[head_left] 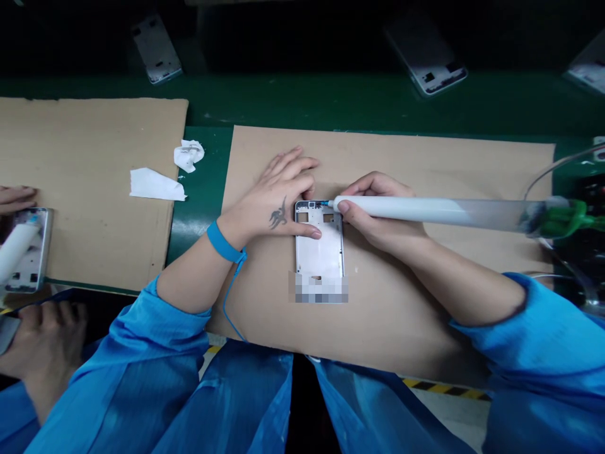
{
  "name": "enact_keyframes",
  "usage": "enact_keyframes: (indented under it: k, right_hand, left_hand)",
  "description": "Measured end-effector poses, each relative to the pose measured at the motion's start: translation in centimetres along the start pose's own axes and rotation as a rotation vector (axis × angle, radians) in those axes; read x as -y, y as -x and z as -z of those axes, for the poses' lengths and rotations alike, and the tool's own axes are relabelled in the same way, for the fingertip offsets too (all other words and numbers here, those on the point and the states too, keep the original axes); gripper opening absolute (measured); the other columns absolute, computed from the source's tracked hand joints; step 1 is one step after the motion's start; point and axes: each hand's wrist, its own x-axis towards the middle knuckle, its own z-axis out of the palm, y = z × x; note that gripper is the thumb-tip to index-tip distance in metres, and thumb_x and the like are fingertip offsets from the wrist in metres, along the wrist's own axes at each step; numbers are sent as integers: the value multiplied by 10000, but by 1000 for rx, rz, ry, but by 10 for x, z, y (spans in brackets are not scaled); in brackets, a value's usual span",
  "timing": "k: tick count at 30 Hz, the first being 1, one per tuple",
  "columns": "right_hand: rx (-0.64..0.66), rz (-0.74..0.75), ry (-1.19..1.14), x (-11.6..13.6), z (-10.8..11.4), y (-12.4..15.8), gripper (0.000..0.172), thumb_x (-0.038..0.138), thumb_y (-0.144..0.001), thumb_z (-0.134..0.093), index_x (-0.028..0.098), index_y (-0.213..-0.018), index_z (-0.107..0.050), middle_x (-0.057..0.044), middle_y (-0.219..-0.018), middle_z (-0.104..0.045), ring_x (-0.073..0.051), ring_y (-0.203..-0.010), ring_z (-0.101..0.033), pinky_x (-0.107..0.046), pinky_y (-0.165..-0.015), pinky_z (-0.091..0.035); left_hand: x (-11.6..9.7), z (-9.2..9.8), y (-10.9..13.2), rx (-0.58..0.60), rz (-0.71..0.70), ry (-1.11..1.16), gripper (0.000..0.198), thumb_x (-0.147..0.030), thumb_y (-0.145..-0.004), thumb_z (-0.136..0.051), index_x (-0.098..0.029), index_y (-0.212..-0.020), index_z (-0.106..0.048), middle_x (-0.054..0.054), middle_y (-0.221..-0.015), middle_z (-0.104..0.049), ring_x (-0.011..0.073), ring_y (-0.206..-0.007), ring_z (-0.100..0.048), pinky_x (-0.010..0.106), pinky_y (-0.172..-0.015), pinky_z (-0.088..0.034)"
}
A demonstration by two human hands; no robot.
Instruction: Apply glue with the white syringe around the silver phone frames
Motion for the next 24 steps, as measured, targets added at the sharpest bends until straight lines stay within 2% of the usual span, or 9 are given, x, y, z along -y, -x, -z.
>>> enact_keyframes:
  k: [4,6,8,12,14,17,20,24]
  right_hand:
    - [-20,-7,-16,2,-2,1,376,560,-832,-969,278,-892,-727,-28,-806,-804,-205,-622,-713,-348,-556,-552]
    - [-51,-2,-43,2,-2,2,433,647,-847,-942,283,-891,-713,-32,-801,-798,-207,-618,-706,-354,-550,-554]
    - [-102,10,-106,-1,-1,4,507,768,-883,-872,297,-922,-689,-25,-782,-783,-206,-592,-690,-364,-541,-565]
    - [-109,38,-204,-9,-1,13,584,881,-939,-751,336,-1131,-663,7,-800,-792,-193,-543,-667,-360,-532,-580]
    - [-56,63,-180,-12,-2,19,665,900,-937,-741,348,-1298,-659,-1,-859,-823,-197,-564,-693,-361,-557,-601]
    - [67,131,-70,-10,-4,23,813,951,-884,-754,324,-1395,-676,-50,-958,-861,-242,-735,-809,-388,-701,-677]
    - [174,154,71,-5,-5,21,798,939,-917,-729,312,-1411,-706,-75,-1119,-887,-288,-977,-871,-444,-945,-697]
    - [124,98,165,-1,-3,5,696,825,-1013,-712,335,-1507,-672,-70,-1299,-880,-329,-1188,-853,-500,-1104,-657]
  left_hand:
    - [-1,-1,0,0,-6,14,800,-986,-772,-832,-244,-1047,-718,184,-1721,-576,505,-1785,-276,745,-1472,-178]
    - [2,-2,-2,0,-3,11,815,-1001,-766,-820,-251,-1072,-727,174,-1728,-576,500,-1783,-281,731,-1473,-193]
    - [9,-2,-4,-49,25,-11,851,-1028,-767,-785,-260,-1129,-733,170,-1718,-590,490,-1765,-321,706,-1471,-231]
    - [26,0,-6,-234,112,-75,933,-1051,-811,-703,-270,-1323,-718,193,-1632,-642,471,-1630,-502,676,-1406,-372]
    - [31,1,-6,-263,105,-90,958,-1042,-855,-656,-258,-1404,-702,199,-1606,-657,463,-1594,-534,662,-1386,-402]
    - [33,2,-3,-254,59,-115,939,-992,-961,-555,-230,-1495,-679,199,-1635,-653,447,-1633,-512,638,-1427,-353]
    - [35,2,-1,-303,76,-132,931,-919,-1046,-475,-200,-1628,-585,223,-1716,-598,450,-1673,-490,665,-1435,-340]
    - [43,1,-1,-362,69,-103,937,-869,-1087,-429,-222,-1763,-392,228,-1710,-613,441,-1684,-497,703,-1422,-358]
